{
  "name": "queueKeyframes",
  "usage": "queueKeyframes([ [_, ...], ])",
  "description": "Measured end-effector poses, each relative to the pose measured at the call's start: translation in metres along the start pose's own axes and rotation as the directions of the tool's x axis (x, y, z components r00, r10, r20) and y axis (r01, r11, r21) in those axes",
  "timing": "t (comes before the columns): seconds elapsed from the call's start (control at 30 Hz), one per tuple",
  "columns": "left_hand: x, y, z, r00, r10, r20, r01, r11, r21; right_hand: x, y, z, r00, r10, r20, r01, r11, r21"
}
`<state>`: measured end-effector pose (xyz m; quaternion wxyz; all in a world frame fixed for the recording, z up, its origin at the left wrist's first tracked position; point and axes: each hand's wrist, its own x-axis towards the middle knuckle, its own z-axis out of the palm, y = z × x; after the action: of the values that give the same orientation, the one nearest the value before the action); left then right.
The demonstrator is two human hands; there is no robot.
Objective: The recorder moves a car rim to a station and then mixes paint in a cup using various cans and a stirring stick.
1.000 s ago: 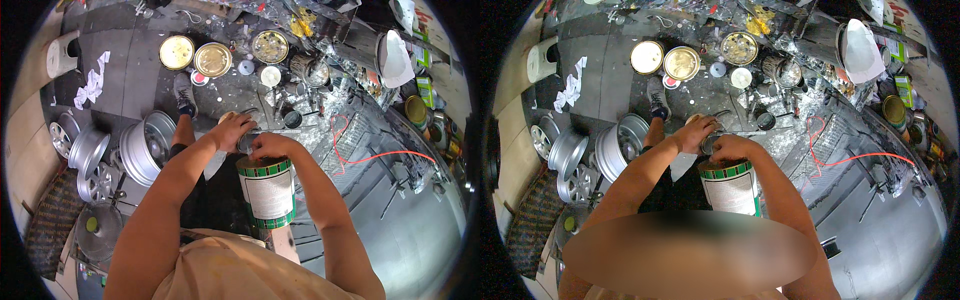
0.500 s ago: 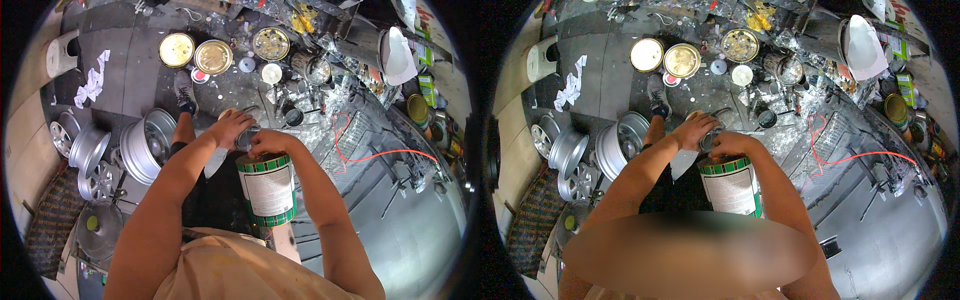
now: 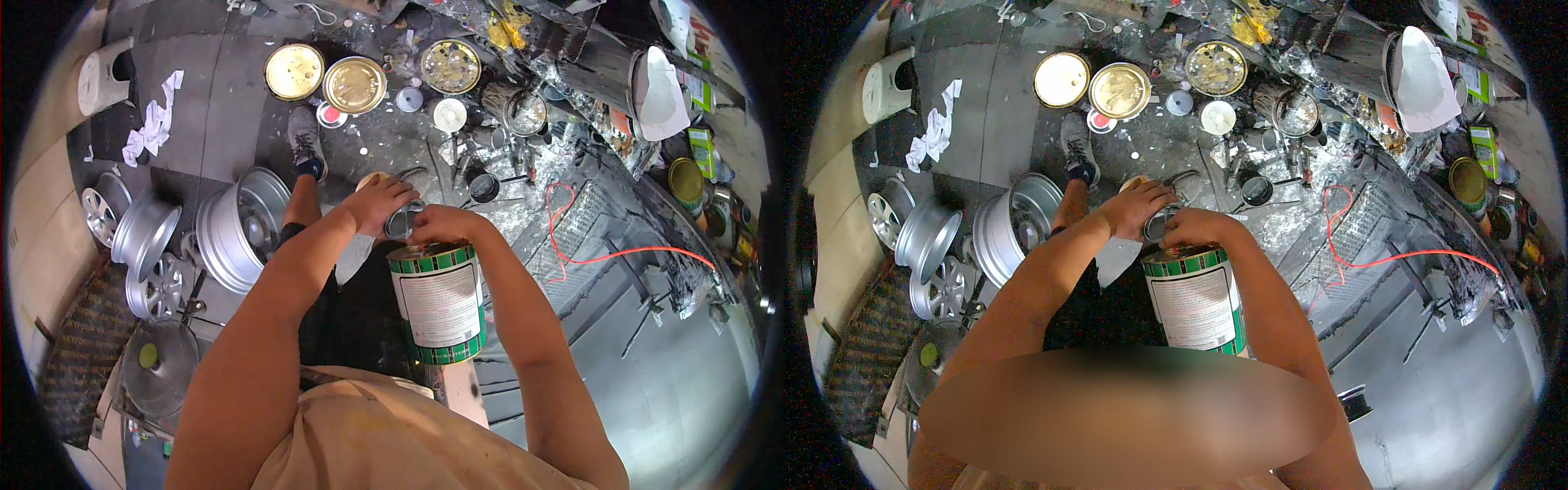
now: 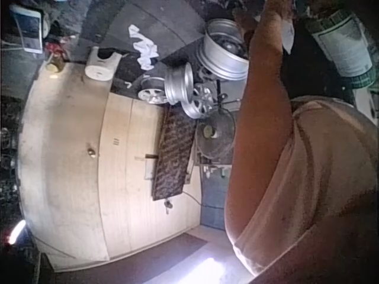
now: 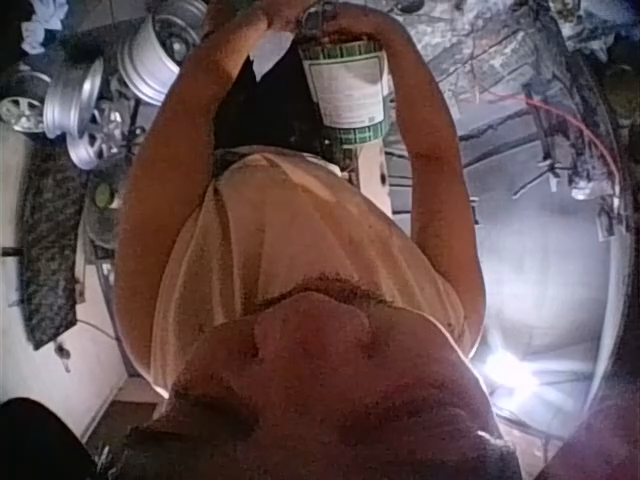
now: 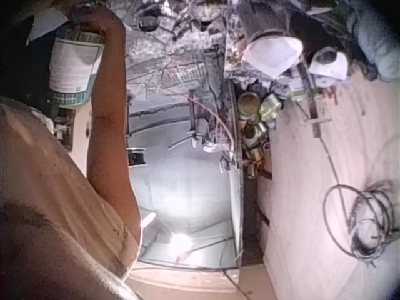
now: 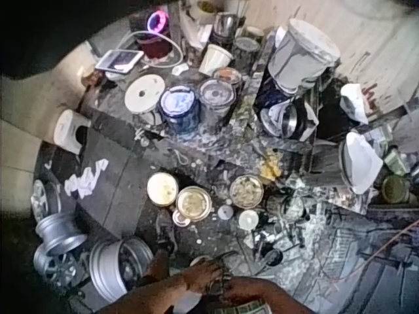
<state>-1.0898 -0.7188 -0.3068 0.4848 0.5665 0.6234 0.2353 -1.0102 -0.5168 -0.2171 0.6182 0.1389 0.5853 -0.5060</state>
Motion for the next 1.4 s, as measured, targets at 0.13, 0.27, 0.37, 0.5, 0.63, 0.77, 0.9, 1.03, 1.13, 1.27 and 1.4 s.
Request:
queueKeyframes([
  [0.13, -0.002, -0.006, 0.008, 1.0, -0.008, -0.005, 0.008, 1.0, -0.006, 0.003, 0.003, 0.002, 1.0, 0.02, -0.015, -0.021, 0.999, -0.031],
  [0.27, -0.005, -0.012, 0.016, 0.995, 0.051, -0.082, -0.05, 0.999, 0.019, 0.002, -0.003, 0.001, 0.999, 0.029, 0.015, -0.028, 0.999, -0.033],
  [0.37, -0.004, -0.01, 0.016, 0.996, 0.057, -0.066, -0.057, 0.998, -0.002, 0.002, -0.001, 0.005, 1.0, 0.03, 0.009, -0.03, 0.999, -0.012],
  [0.5, -0.004, -0.008, 0.014, 0.995, 0.089, -0.05, -0.089, 0.996, -0.011, 0.007, 0.004, 0.01, 1.0, 0.026, -0.003, -0.026, 1.0, 0.009],
  [0.63, -0.004, -0.005, 0.016, 0.994, 0.097, -0.04, -0.097, 0.995, -0.01, 0.006, 0.0, 0.009, 1.0, 0.02, -0.003, -0.02, 1.0, -0.013],
  [0.77, -0.005, 0.002, 0.013, 0.995, 0.093, -0.018, -0.093, 0.996, -0.014, 0.007, 0.007, 0.01, 1.0, -0.016, -0.01, 0.015, 0.998, -0.066],
  [0.9, -0.008, 0.0, 0.015, 0.992, 0.115, -0.041, -0.117, 0.993, -0.032, 0.006, 0.005, 0.01, 1.0, -0.015, 0.028, 0.016, 1.0, -0.021],
  [1.03, -0.009, 0.0, 0.016, 0.992, 0.125, -0.032, -0.126, 0.992, -0.033, 0.005, 0.002, 0.011, 1.0, -0.007, 0.003, 0.006, 1.0, 0.006],
  [1.13, -0.012, 0.001, 0.02, 0.994, 0.105, 0.006, -0.105, 0.994, -0.035, 0.008, 0.003, 0.013, 1.0, -0.03, 0.01, 0.029, 0.999, 0.029],
  [1.27, -0.014, 0.0, 0.023, 0.997, 0.073, 0.004, -0.073, 0.997, 0.005, 0.014, 0.005, 0.015, 0.999, -0.015, 0.039, 0.014, 1.0, 0.022],
  [1.4, -0.013, -0.004, 0.024, 0.998, 0.056, 0.003, -0.056, 0.998, 0.011, 0.02, 0.007, 0.016, 0.999, 0.021, 0.043, -0.022, 1.0, 0.003],
])
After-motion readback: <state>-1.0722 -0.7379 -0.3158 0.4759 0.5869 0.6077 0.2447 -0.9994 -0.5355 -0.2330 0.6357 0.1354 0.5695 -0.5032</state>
